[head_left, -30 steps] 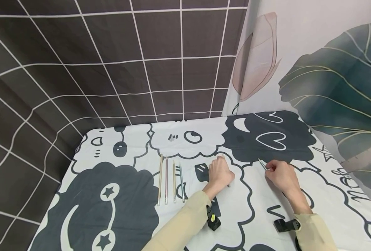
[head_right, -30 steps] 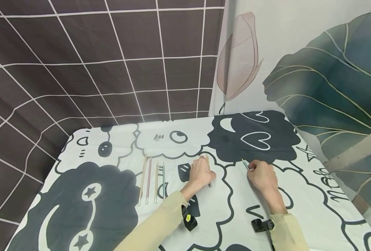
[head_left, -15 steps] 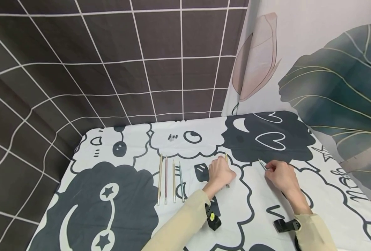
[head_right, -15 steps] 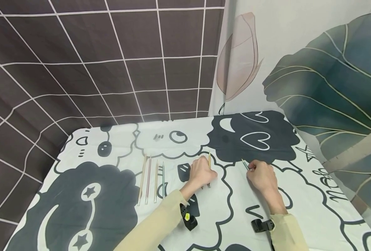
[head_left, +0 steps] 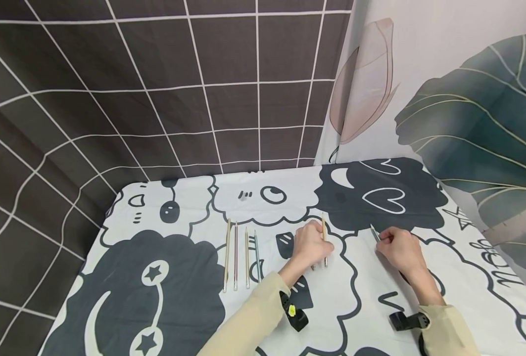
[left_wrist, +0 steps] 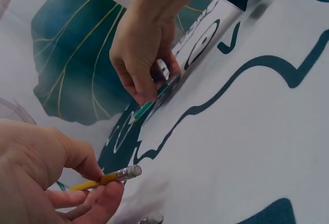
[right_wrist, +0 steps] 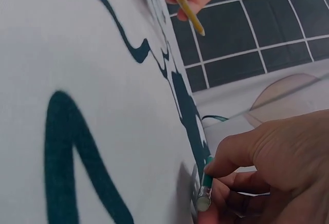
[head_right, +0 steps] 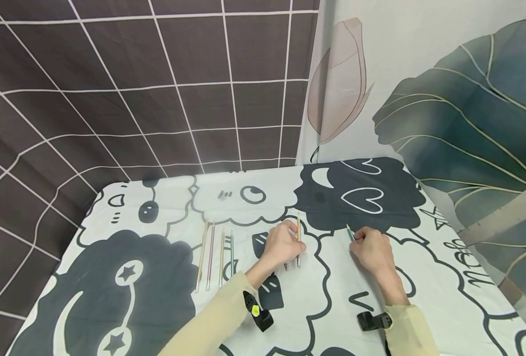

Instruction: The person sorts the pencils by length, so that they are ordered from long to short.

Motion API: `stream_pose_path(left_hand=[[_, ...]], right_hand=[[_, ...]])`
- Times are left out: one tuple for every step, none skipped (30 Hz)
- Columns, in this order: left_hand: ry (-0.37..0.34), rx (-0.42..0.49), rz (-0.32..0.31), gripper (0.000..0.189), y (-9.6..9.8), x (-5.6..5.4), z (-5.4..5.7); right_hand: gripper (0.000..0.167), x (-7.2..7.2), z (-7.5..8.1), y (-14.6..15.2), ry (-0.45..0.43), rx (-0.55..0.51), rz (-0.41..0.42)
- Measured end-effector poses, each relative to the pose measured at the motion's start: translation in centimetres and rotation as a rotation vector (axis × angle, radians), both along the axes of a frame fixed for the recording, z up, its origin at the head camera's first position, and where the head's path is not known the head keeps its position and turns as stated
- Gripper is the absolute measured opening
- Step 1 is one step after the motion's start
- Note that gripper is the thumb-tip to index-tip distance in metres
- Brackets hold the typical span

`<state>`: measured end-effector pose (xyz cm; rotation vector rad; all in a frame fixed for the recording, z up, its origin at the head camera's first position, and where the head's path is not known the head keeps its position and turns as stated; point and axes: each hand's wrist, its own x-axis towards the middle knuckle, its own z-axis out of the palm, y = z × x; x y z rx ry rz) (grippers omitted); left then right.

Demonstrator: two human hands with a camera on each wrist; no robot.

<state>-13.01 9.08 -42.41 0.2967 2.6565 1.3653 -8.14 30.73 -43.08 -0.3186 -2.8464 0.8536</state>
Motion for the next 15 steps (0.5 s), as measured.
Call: stream_pose_path(left_hand=[[-0.009,0.013,-0.004,0.029,-0.1,0.0,0.1],[-0.017,0.024,-0.007,0.029,-0.3,0.1,0.1],[-0.030,0.035,-0.007,0.030,-0.4,0.0,0.2],[-0.042,0.046,-0.007,0.030,-0.5,0.0,0.2],[-0.051,0.056,-0.008,0.030,-0.6,0.0,0.2],[-0.058,0.061,-0.008,0.030,-0.7,0.0,0.2],[-0.064,0.064,-0.005,0.030,-0.8,0.0,0.2],[-0.071,0.071,-0.003,0.030,-0.9,0.1,0.3],[-0.079,0.080,-0.003,0.030,-0.9,0.1,0.3],[-0.091,0.088,-0.001,0.029,-1.0,0.1,0.3],[-0.103,0.096,-0.001,0.029,-1.1,0.2,0.4],[-0.117,0.103,0.001,0.029,-1.2,0.2,0.5],[-0.127,0.116,0.000,0.030,-1.3,0.3,0.5],[-0.139,0.126,0.002,0.030,-1.4,0.4,0.5],[-0.151,0.137,0.004,0.030,-1.5,0.5,0.5]], right_hand=[[0.012,0.0,0.0,0.0,-0.005,-0.012,-0.002],[0.012,0.0,0.1,-0.1,-0.011,-0.027,-0.003],[0.013,0.0,0.2,-0.1,-0.016,-0.040,-0.006],[0.013,0.0,0.2,-0.2,-0.022,-0.053,-0.009],[0.014,0.0,0.3,-0.2,-0.031,-0.067,-0.013],[0.015,0.0,0.4,-0.3,-0.041,-0.079,-0.016],[0.016,0.0,0.4,-0.3,-0.049,-0.092,-0.017],[0.017,0.0,0.5,-0.4,-0.059,-0.102,-0.018],[0.018,0.0,0.5,-0.4,-0.068,-0.112,-0.020],[0.019,0.0,0.6,-0.5,-0.077,-0.122,-0.019],[0.020,0.0,0.6,-0.5,-0.084,-0.133,-0.016],[0.020,0.0,0.6,-0.6,-0.089,-0.143,-0.012],[0.021,0.0,0.7,-0.7,-0.093,-0.155,-0.007],[0.021,0.0,0.7,-0.7,-0.094,-0.170,-0.002],[0.022,0.0,0.7,-0.8,-0.096,-0.187,0.004]])
